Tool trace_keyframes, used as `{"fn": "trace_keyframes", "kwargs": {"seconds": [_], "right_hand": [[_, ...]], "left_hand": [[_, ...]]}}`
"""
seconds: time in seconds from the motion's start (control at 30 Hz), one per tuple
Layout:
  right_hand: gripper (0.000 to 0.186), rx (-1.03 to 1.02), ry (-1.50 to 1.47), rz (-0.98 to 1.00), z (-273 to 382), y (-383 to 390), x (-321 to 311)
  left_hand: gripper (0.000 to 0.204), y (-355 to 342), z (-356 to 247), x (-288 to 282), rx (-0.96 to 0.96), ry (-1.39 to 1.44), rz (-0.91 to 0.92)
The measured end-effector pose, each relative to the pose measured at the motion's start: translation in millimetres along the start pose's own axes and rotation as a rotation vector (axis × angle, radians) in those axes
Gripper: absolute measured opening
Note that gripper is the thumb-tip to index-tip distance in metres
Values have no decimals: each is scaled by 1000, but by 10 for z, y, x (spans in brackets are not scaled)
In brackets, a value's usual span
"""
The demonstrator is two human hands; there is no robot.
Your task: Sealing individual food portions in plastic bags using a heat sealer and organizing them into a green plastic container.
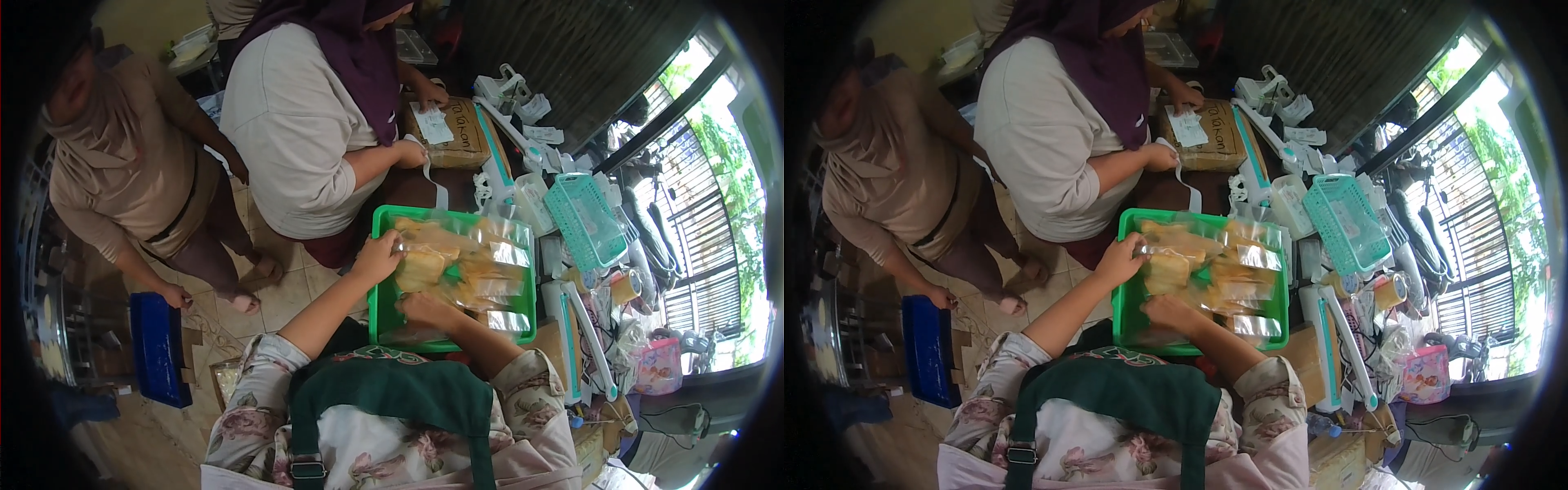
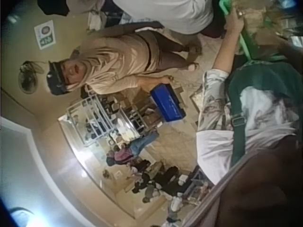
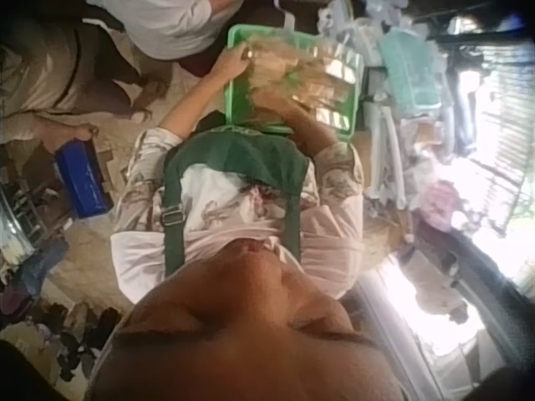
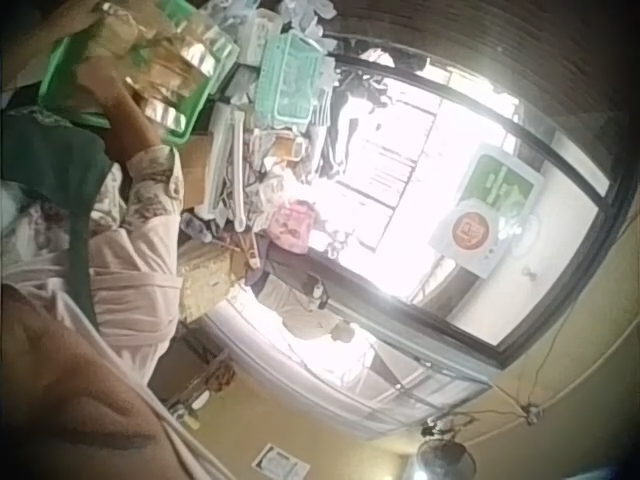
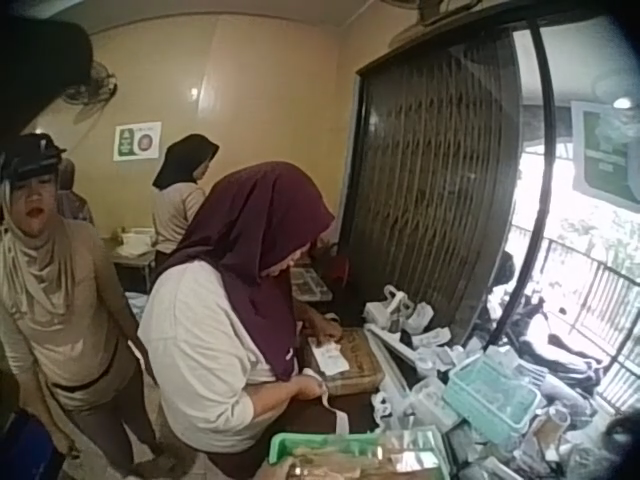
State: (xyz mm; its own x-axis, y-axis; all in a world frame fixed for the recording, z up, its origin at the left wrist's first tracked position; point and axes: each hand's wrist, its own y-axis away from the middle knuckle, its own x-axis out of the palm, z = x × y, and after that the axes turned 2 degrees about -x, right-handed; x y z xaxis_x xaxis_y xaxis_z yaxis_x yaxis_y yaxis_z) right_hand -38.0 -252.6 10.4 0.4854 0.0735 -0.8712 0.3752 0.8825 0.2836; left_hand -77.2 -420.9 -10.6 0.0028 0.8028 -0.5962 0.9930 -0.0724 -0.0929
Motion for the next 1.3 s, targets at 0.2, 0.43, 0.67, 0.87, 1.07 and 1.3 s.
{"fn": "trace_keyframes", "kwargs": {"seconds": [0.2, 0.43, 0.67, 0.87, 1.07, 1.3], "right_hand": [[25, 31, -363, -11, -280, 198, -252], [38, 132, -875, -336, -541, 202, -663], [33, 146, -751, -386, -466, -24, -772], [28, -140, -204, -658, -294, -311, -624], [27, -204, 200, -784, 117, 38, -758], [14, 27, 314, -145, -53, 755, 104]], "left_hand": [[29, 19, 94, 69, 59, 108, -85], [31, 44, 67, 20, 78, -2, -2], [68, 93, 138, -30, 164, -28, 184], [78, 83, -115, -135, 99, 31, 254], [49, 160, 117, 49, 108, 120, 7], [35, 183, 88, 88, 212, 159, -159]]}}
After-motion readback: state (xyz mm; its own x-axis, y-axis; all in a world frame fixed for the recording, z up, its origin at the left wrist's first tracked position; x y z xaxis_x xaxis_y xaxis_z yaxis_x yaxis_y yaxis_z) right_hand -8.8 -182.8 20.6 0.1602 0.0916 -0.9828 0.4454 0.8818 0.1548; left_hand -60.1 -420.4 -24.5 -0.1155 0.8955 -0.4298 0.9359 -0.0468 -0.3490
